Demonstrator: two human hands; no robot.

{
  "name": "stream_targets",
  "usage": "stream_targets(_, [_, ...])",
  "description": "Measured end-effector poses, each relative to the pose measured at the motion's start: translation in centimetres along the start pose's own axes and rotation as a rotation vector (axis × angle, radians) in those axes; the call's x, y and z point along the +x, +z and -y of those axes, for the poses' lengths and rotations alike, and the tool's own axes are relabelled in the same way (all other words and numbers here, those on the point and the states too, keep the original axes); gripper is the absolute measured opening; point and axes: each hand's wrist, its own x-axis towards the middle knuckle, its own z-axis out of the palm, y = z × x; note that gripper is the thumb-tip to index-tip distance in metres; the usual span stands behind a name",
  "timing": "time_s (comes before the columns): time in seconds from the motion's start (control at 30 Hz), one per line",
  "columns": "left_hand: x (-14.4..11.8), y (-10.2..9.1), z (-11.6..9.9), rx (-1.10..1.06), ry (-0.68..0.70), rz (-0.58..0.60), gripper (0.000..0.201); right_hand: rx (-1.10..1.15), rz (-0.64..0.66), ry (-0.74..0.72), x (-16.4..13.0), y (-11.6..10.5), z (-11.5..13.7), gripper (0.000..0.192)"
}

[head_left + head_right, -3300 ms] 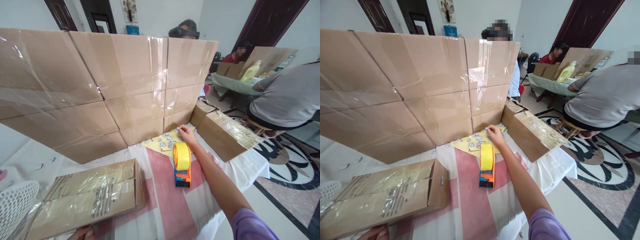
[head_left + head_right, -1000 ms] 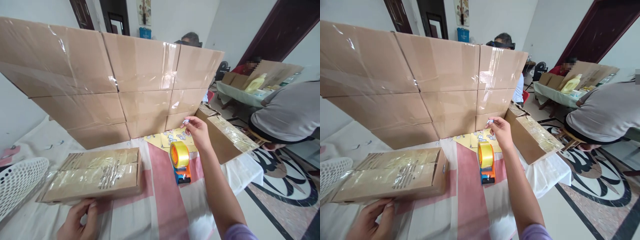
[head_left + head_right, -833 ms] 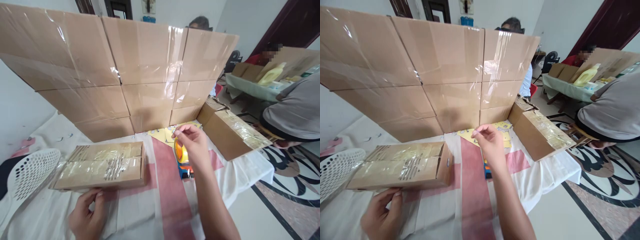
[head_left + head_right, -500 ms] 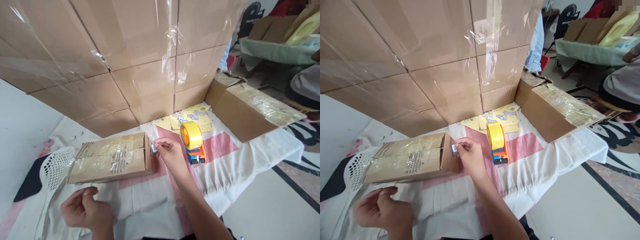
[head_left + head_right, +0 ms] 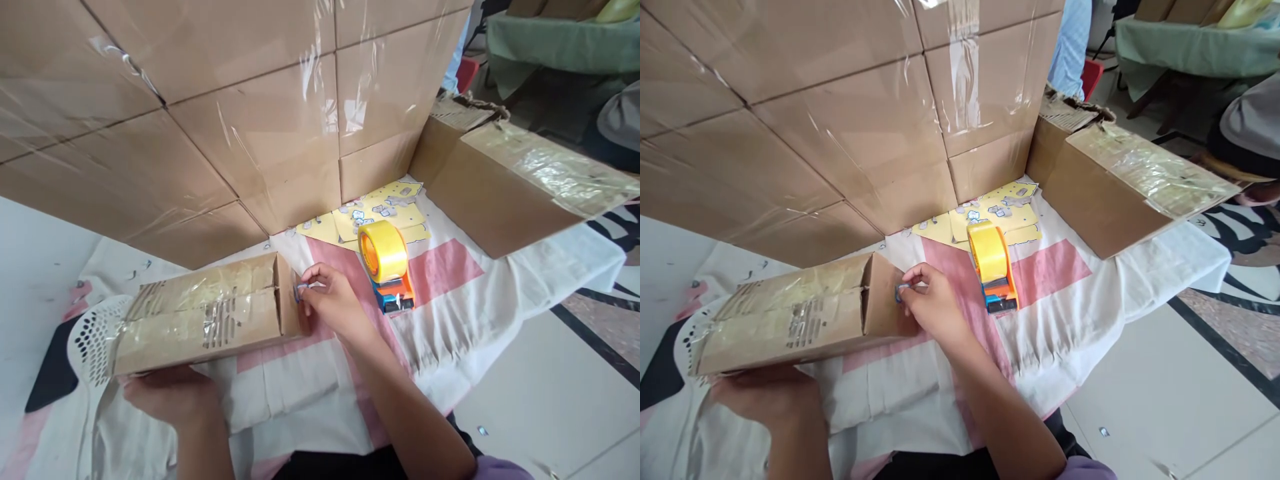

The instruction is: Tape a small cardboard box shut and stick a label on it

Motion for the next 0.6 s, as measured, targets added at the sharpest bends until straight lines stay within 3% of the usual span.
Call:
stream_targets(0.17, [0.0, 0.2, -0.3, 0.01, -0.012, -0.034, 0.063, 0.108, -0.071, -0.014, 0.7, -0.2, -0.4, 0.014])
stream_targets(0.37, [-0.2, 0.5, -1.0, -0.084, 0.042, -0.016, 0.058, 0.098, -0.071, 0.15, 0.3, 0.0, -0.1, 0.006])
stream_targets(0.6, [-0.2, 0.7, -1.1, -0.085, 0.065, 0.004, 0.059, 0.018, -0.022, -0.048, 0.5, -0.1, -0.8, 0.015])
